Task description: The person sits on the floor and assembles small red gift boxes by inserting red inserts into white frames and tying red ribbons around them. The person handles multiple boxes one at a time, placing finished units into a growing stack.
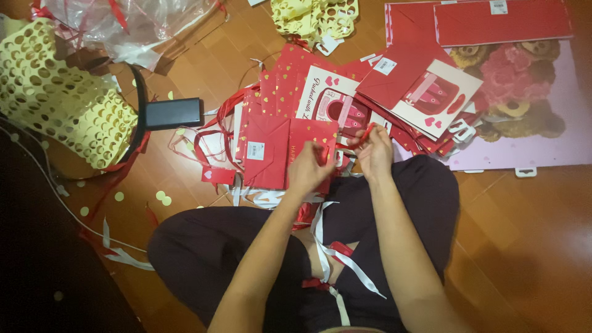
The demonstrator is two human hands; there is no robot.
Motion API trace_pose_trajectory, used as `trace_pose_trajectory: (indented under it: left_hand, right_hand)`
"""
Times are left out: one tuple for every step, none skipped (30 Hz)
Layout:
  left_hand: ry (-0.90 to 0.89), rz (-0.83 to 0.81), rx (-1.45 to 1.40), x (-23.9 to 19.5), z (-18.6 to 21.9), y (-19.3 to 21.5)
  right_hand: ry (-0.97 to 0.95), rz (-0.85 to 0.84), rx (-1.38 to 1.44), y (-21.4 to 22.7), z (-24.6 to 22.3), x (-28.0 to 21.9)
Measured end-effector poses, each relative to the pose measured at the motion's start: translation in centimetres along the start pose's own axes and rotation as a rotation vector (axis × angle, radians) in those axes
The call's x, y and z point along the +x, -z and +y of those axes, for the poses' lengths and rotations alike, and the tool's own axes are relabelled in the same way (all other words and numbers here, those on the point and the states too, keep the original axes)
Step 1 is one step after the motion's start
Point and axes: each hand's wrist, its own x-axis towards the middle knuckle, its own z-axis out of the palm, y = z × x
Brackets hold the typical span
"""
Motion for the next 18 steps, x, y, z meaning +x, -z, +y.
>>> trace_pose_trajectory:
  left_hand:
    - [-0.154,0.063,0.116,-0.5,0.5,-0.2]
    - [-0.182,0.086,0.147,-0.7,0.7,-0.3]
    - [-0.212,0.110,0.177,-0.7,0.7,-0.5]
    - [-0.241,0.134,0.207,-0.7,0.6,-0.8]
    - [-0.198,0.120,0.140,-0.6,0.4,-1.0]
    - [-0.155,0.107,0.073,-0.4,0.1,-1.3]
    - [-0.112,0.094,0.008,-0.3,-0.2,-1.4]
    - [-0.030,0.085,-0.062,-0.1,-0.6,-1.5]
    - [0.053,0.075,-0.130,0.2,-0.9,-1.3]
    - [0.137,0.063,-0.199,0.4,-1.1,-1.1]
    - [0.135,0.069,-0.241,0.5,-1.2,-0.7]
    - [0.133,0.074,-0.283,0.6,-1.3,-0.3]
    - [0.130,0.081,-0.326,0.6,-1.1,0.3]
    - [0.100,0.080,-0.301,0.4,-0.7,0.8]
    - [0.069,0.079,-0.275,0.1,-0.2,1.3]
    - [0.038,0.077,-0.250,-0.2,0.4,1.8]
    - [-0.001,0.084,-0.196,-0.6,1.0,2.3]
    - [-0.040,0.091,-0.143,-1.0,1.7,2.9]
  right_hand:
    - [-0.018,-0.009,0.001,0.1,0.2,0.0]
    - [-0.035,-0.018,0.002,0.2,0.4,-0.1]
    - [-0.037,-0.009,-0.031,0.3,0.5,0.0]
    - [-0.040,0.001,-0.065,0.4,0.5,0.0]
    - [-0.045,0.010,-0.099,0.4,0.6,0.0]
    - [-0.040,0.021,-0.125,0.3,0.7,0.0]
    - [-0.035,0.030,-0.150,0.1,0.8,0.0]
    - [-0.030,0.039,-0.175,-0.2,0.9,-0.1]
    - [-0.052,0.019,-0.278,-0.5,1.0,-0.4]
    - [-0.074,-0.002,-0.381,-0.9,1.3,-0.8]
    - [-0.097,-0.026,-0.485,-1.5,1.7,-1.1]
    - [-0.116,-0.101,-0.546,-2.1,2.1,-1.6]
    - [-0.133,-0.177,-0.607,-2.7,2.4,-2.2]
    - [-0.151,-0.254,-0.668,-3.3,2.7,-2.7]
    - [-0.094,-0.309,-0.730,-3.8,2.9,-3.0]
    - [-0.037,-0.365,-0.792,-4.3,3.0,-3.3]
    - [0.019,-0.420,-0.854,-4.6,3.0,-3.5]
    - [-0.016,-0.463,-0.844,-4.9,2.9,-3.6]
